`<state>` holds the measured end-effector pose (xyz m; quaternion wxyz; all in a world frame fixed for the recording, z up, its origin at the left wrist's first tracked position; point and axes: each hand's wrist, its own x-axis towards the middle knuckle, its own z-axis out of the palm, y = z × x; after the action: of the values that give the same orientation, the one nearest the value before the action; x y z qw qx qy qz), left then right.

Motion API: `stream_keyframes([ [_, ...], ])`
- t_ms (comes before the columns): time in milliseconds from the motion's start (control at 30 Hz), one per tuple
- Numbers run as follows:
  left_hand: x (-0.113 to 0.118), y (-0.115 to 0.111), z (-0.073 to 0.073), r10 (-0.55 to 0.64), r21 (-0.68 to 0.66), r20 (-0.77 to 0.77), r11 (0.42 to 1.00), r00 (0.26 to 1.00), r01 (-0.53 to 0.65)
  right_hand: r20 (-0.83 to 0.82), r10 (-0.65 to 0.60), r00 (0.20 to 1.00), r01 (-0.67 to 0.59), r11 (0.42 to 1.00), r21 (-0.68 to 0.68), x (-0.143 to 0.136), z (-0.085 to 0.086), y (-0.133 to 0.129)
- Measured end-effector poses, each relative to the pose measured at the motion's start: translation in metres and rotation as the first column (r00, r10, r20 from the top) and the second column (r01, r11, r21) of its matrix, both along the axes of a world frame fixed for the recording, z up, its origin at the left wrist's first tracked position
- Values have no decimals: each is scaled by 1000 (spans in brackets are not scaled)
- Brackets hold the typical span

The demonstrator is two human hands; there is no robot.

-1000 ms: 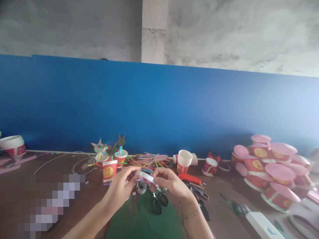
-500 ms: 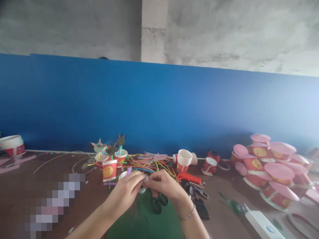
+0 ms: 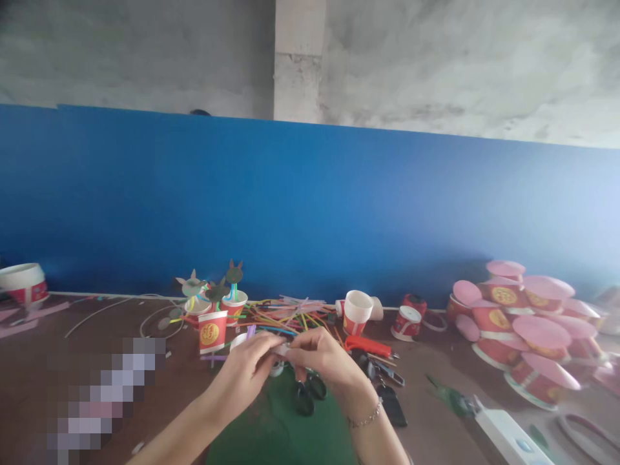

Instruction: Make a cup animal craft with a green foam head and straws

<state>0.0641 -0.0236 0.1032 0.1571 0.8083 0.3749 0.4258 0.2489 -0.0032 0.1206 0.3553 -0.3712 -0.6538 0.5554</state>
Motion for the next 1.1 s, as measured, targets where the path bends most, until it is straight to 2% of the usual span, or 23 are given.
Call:
stream_keyframes([
  [200,1,-2,7,15,-124,47,992,999,-9,-95,19,995,-21,1000,-21,2,-3,-2],
  [300,0,-2,8,7,-123,88,992,996,4,-113,2,994,-8,999,-53,4,-4,-3],
  [433,1,-5,10,-15,-163,130,986,991,37,28,-41,999,41,999,7,2,-1,-2],
  [533,3,-6,11,-16,-238,146,970,989,50,200,-24,979,4,995,98,-1,2,-2],
  [667,7,-4,5,48,-286,155,958,987,-2,360,-17,933,-43,986,159,-4,5,-4],
  [867,9,1,-6,50,-386,208,922,977,35,410,-20,912,-68,978,199,-6,8,-7],
  [1000,8,2,-4,77,-375,208,927,975,7,406,-16,914,-63,982,180,-6,9,-7],
  [1100,8,1,-2,36,-388,234,920,972,59,410,-20,912,-50,986,160,-5,10,-7],
])
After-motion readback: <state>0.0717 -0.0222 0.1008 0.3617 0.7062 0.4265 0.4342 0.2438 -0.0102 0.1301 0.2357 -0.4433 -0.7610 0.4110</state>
